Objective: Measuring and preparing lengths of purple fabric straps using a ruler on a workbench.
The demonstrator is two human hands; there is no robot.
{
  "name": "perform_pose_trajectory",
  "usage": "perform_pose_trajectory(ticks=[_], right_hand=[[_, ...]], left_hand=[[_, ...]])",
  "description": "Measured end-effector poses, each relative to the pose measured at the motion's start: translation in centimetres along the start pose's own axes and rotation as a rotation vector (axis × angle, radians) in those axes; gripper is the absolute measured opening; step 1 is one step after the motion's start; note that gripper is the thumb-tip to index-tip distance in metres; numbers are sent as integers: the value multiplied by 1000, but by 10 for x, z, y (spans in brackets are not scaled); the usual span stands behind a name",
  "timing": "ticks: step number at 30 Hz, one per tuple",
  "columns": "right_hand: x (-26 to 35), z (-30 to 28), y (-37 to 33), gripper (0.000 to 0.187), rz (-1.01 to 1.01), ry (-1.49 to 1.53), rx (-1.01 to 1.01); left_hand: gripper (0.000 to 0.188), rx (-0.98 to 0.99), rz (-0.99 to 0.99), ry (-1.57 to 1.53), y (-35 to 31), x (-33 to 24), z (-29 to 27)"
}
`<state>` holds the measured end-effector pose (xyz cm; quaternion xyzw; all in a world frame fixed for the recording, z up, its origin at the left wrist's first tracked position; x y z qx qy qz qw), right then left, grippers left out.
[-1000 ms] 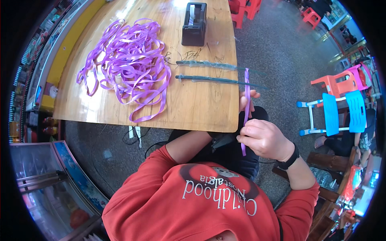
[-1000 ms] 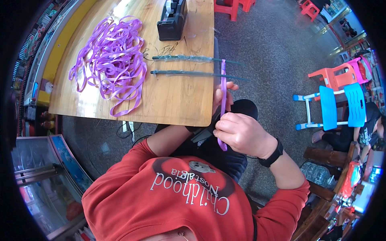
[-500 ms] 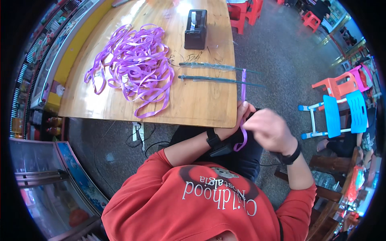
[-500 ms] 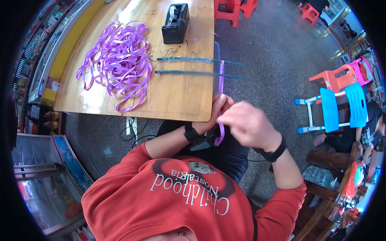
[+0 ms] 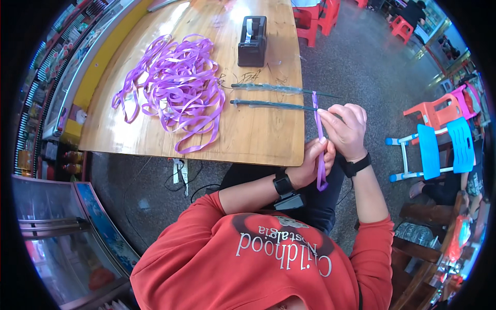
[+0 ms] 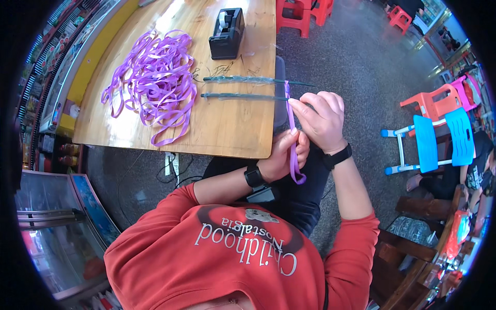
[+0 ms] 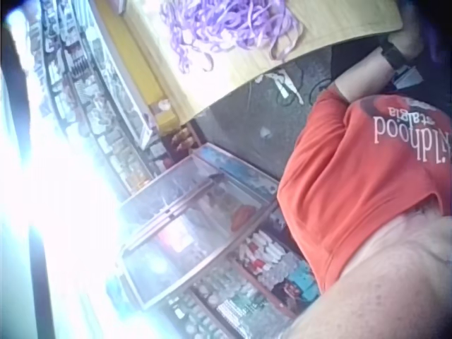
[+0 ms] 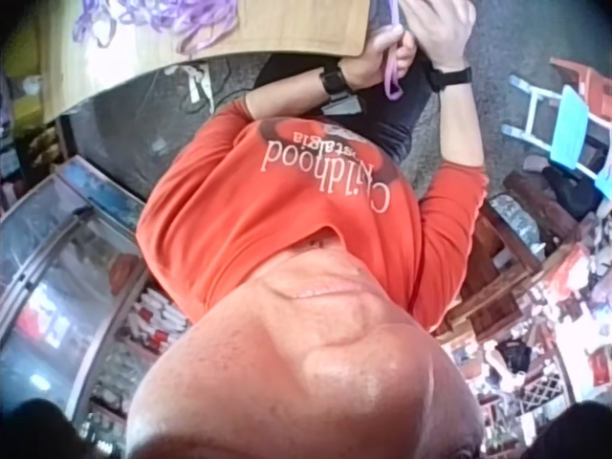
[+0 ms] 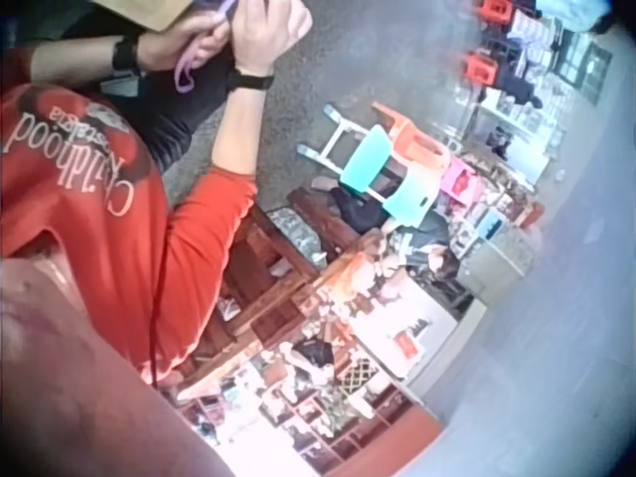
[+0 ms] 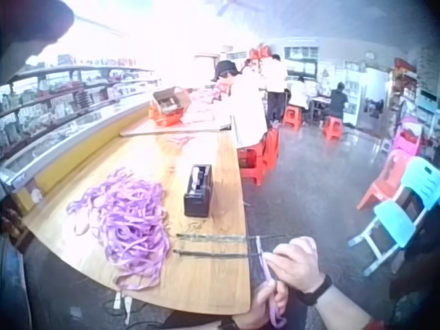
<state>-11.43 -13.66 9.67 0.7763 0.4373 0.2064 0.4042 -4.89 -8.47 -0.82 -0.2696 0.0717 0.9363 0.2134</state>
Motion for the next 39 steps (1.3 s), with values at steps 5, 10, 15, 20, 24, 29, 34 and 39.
perform_pose_trajectory(ticks=[5,10,15,20,24,29,34,39], right_hand=[[1,1,1,29,-102,3,60],[5,4,6,28,-120,35,78],[7,5,11,24,-128,45,82],[5,5,21,16,-67,123,104],[-8,11,32,12,92,271,218],[-30,29,44,7,341,454,405],[-50,48,49,20,797,874,372],[-77,61,51,20,925,769,737]], left_hand=[[34,-22,22,9,0,1,-1],[35,-34,78,85,-2,-2,-2],[38,-60,129,281,-13,-2,0],[39,49,-55,505,-44,-3,27],[36,362,-98,745,-74,-50,69],[38,349,-65,818,-50,-134,99],[48,194,95,700,55,-215,105],[62,-272,23,1031,89,-240,66]])
Point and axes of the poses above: each hand's wrist, its own y-axis towards the middle knuckle, its own z-axis out of the palm, x = y × z, the point moved 6 cm from there along y, towards the middle knuckle, and after that the axes turned 3 degrees about y, right-handed, at the moved point
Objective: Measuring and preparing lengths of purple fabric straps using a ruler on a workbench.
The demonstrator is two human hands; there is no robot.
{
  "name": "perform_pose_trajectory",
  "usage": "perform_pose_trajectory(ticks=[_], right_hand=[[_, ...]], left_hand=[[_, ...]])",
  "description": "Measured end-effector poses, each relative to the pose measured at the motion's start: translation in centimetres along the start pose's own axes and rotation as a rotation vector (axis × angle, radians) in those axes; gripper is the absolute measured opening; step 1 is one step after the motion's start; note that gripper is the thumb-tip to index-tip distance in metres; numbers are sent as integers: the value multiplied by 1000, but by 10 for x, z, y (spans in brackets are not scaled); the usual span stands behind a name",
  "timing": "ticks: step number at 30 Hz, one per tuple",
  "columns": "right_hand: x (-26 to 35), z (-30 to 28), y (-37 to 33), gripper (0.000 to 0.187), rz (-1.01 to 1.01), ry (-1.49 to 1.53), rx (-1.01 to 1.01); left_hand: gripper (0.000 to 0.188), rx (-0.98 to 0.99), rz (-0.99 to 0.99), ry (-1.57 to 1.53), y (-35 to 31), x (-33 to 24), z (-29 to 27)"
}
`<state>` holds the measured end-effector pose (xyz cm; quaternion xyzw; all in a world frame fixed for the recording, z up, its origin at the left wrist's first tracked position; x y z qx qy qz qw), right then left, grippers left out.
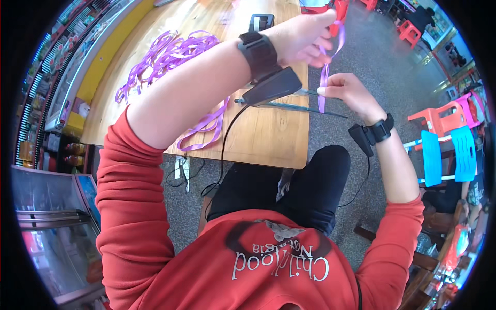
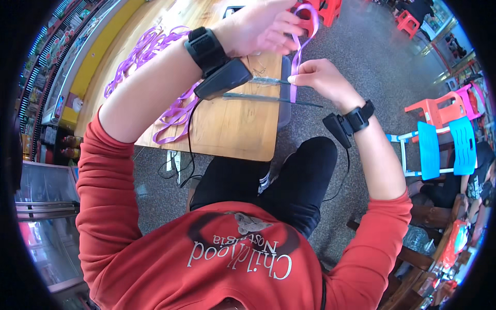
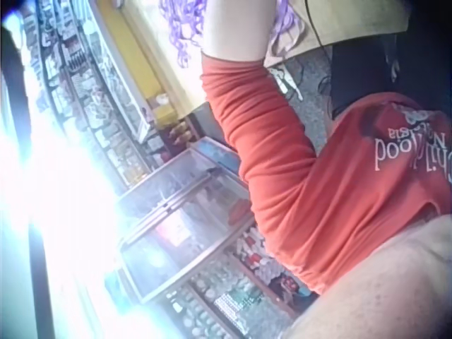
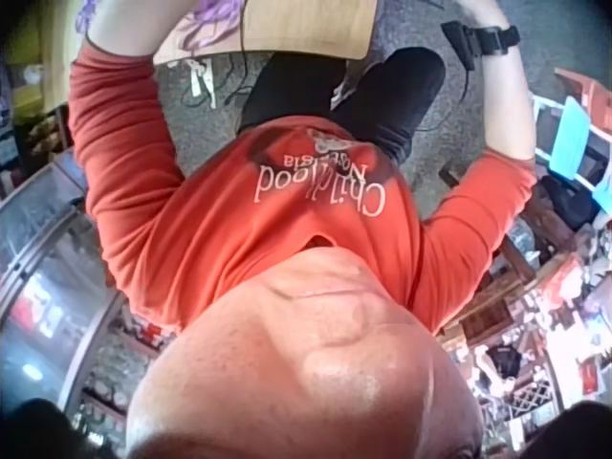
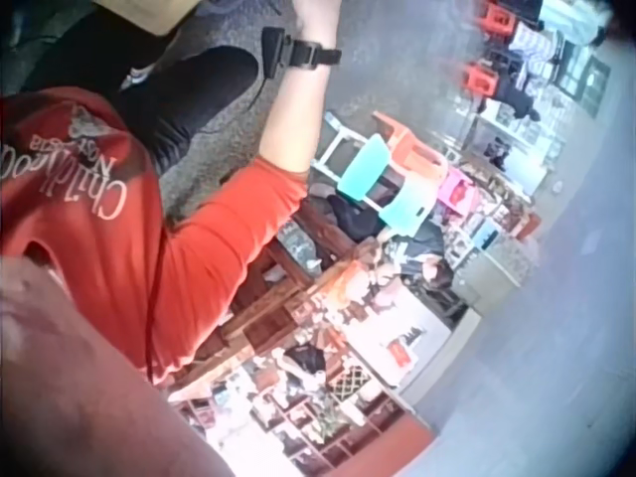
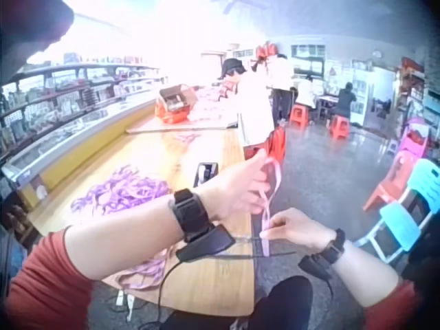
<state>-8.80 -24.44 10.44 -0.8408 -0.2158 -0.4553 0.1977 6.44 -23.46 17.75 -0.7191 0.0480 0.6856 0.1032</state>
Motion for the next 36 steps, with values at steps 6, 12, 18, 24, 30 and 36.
perform_pose_trajectory(ticks=[6,12,18,24,30,36], right_hand=[[-15,0,18,17,34,268,89],[-19,-4,21,21,-2,414,78],[-16,-10,19,27,-25,497,51],[-13,-13,31,20,-70,789,96],[0,-37,56,16,-109,942,87],[32,-70,72,26,-229,846,87]], left_hand=[[41,243,-64,597,-28,45,-2],[32,269,-158,564,-43,66,11],[22,333,-241,311,-20,75,17],[23,337,-213,229,-11,80,20],[26,317,-233,262,-10,78,23],[24,312,-222,264,-9,79,24]])
Point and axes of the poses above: each hand's wrist, its own y-axis towards the middle knuckle, its own z-axis out of the palm, x = y × z, the point moved 6 cm from there along y, towards the middle knuckle, and after that the axes turned 3 degrees about y, right-handed, at the moved point
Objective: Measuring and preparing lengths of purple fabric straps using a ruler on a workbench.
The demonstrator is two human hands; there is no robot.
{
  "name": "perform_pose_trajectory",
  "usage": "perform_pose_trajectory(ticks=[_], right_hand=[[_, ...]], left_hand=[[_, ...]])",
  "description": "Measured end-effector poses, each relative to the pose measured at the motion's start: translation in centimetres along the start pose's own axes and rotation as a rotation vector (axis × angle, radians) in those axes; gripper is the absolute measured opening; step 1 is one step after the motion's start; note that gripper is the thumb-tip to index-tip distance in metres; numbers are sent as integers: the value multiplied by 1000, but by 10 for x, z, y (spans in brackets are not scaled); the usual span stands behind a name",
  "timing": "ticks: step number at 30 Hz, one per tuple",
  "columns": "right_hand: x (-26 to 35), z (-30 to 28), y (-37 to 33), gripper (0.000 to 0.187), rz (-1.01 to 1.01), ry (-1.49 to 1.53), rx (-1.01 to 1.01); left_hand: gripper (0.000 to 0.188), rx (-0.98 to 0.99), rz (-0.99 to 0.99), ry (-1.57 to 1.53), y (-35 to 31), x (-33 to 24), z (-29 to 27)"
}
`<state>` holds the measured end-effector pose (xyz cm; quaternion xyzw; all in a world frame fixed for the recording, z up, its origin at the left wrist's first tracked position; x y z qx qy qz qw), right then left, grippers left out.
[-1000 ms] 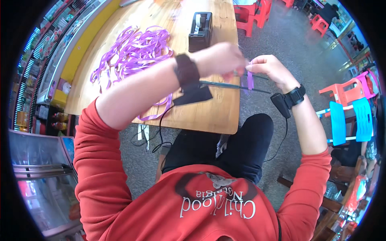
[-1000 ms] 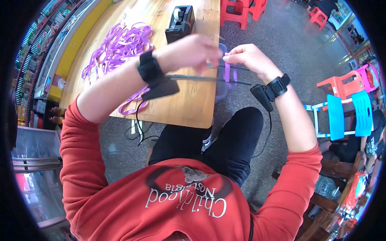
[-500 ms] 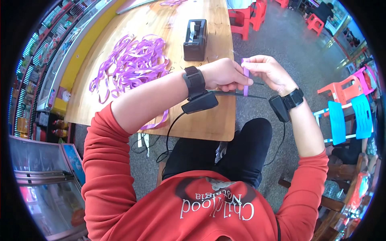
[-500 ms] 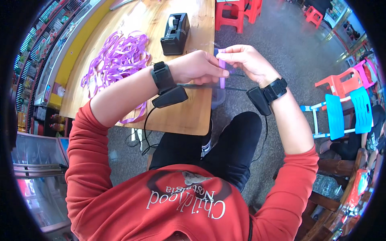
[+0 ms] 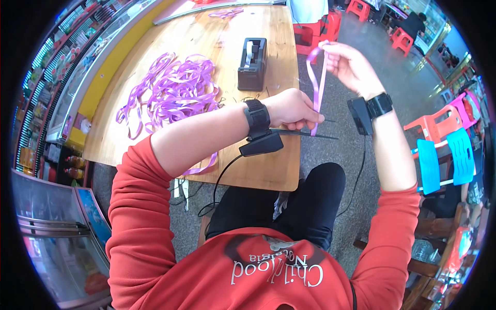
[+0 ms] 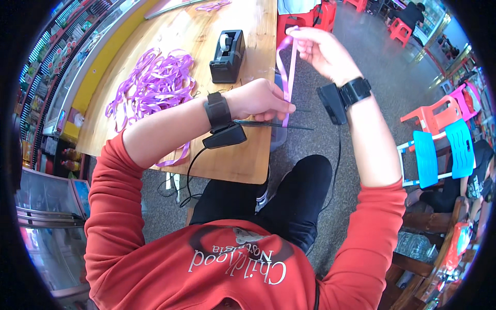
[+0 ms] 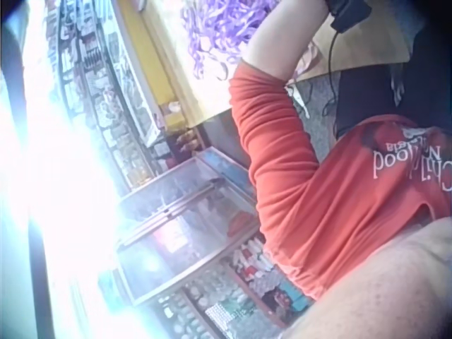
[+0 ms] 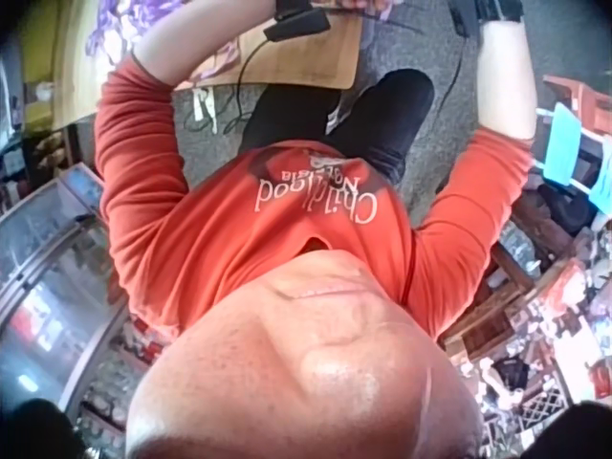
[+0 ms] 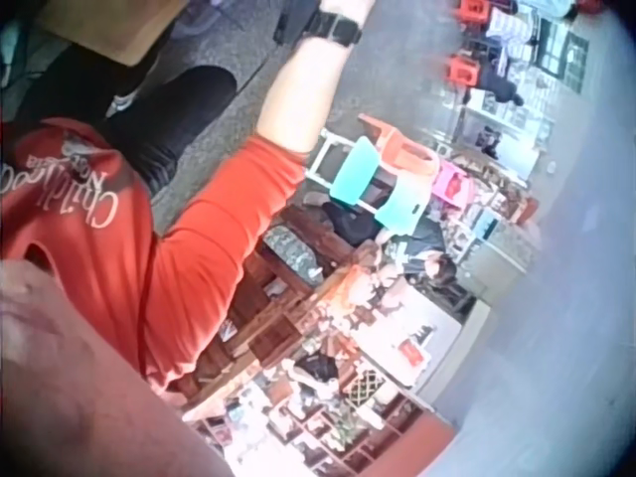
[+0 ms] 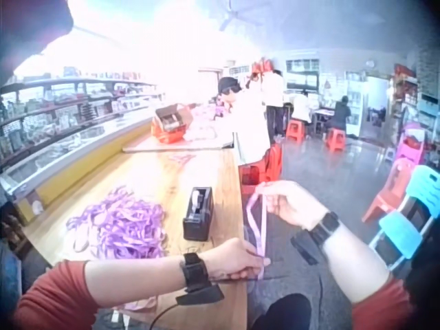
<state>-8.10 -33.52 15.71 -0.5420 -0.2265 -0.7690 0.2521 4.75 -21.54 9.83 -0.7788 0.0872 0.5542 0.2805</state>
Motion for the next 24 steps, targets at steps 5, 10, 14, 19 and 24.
perform_pose_trajectory(ticks=[5,10,14,19,24], right_hand=[[41,-9,26,25,-194,-211,-67],[52,-7,34,20,-158,-337,-44],[71,0,14,22,-39,-418,37],[102,7,6,22,-51,-1275,39],[111,13,15,33,-230,-1574,-207]], left_hand=[[24,-16,2,-5,-1,-1,0],[24,10,-17,15,-4,-4,1],[26,-4,-15,6,-5,-5,2],[28,-5,-6,35,-5,-4,2],[23,9,-5,26,-6,-5,1]])
Point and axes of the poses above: each hand's wrist, its own y-axis towards the middle knuckle, its own z-axis out of the palm, x = y × z, the point moved 6 cm from there along y, towards the middle knuckle, and after that the axes turned 3 degrees about y, right-handed, at the moved point
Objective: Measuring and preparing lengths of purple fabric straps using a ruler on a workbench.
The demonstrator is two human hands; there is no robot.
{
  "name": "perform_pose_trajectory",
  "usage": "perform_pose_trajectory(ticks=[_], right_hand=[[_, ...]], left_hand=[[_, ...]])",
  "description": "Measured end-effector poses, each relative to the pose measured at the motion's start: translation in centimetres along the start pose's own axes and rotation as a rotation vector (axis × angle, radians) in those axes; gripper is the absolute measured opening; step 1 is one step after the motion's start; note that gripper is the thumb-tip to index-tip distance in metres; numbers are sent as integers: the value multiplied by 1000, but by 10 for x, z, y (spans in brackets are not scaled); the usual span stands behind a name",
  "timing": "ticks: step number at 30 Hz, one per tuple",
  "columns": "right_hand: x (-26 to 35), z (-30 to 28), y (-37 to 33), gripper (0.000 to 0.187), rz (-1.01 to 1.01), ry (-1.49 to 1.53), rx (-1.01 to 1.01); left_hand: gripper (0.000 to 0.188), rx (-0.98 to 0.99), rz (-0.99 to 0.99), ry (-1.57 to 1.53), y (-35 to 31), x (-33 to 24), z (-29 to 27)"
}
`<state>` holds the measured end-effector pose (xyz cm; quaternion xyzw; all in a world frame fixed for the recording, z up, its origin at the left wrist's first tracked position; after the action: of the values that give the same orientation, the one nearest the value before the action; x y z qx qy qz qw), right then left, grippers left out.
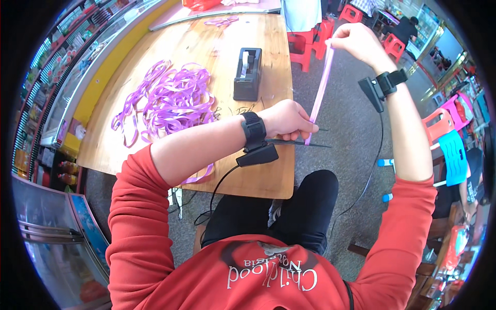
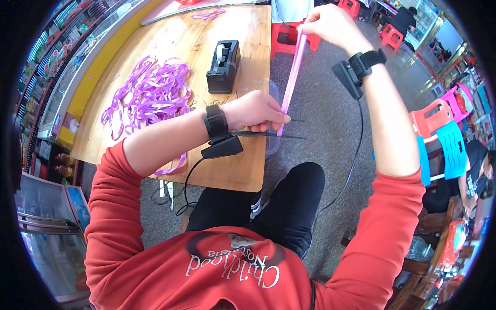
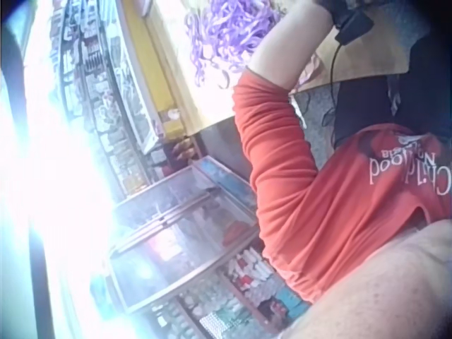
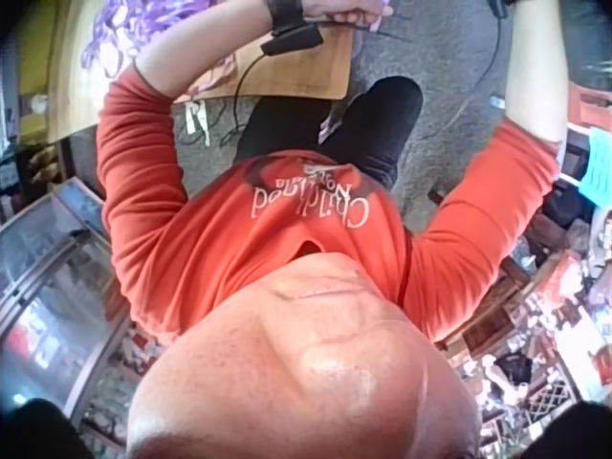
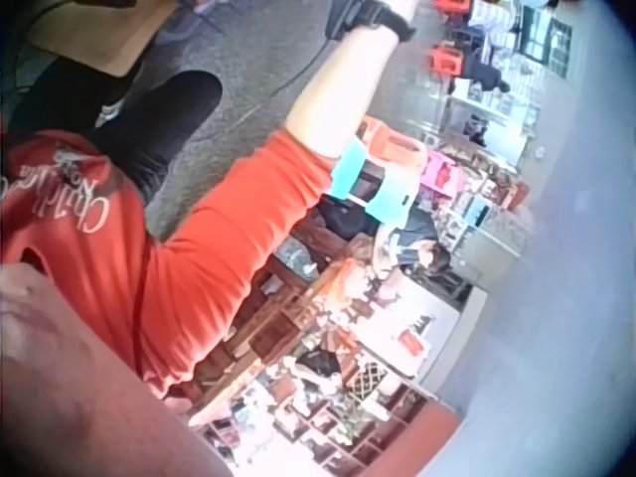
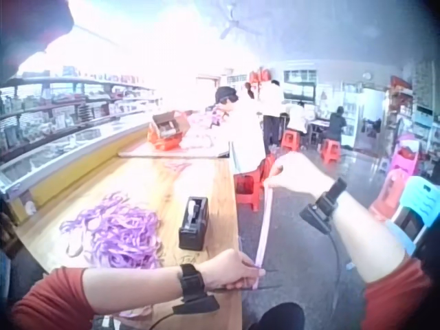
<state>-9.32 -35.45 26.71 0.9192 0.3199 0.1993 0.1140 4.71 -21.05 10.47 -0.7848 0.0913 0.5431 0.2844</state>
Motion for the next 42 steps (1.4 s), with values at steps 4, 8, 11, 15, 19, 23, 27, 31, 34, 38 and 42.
perform_pose_trajectory(ticks=[4,8,11,15,19,23,27,31,34,38,42], right_hand=[[4,27,0,33,-34,367,-151],[-6,44,2,28,6,718,-112],[-6,41,1,27,-32,792,-131],[7,30,-3,23,-72,761,-156],[18,22,-9,19,-54,761,-225],[13,24,-6,22,-12,796,-201],[2,34,-1,24,-13,948,-42],[-6,32,-2,24,14,987,-27],[-5,29,-2,26,50,863,-36],[3,24,-2,26,33,754,-40],[8,20,-6,25,11,706,3]], left_hand=[[26,-2,29,3,-2,-1,0],[26,67,28,5,-3,2,1],[30,130,62,24,-3,4,-1],[34,138,88,36,-1,2,-5],[27,85,143,129,3,-6,-10],[22,65,127,118,9,-7,-17],[21,38,130,93,11,-8,-22],[22,-36,147,36,7,-15,-23],[24,-112,227,21,5,-30,-29],[24,-136,273,16,3,-47,-37],[24,-171,289,2,3,-55,-43]])
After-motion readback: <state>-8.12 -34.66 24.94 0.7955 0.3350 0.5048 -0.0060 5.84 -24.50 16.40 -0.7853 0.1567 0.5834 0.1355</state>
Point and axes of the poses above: each hand's wrist, its own y-axis towards the middle knuckle, its own z-axis out of the palm, x = y × z, the point moved 6 cm from there along y, towards the middle knuckle, and after that the axes turned 3 degrees about y, right-handed, at the moved point
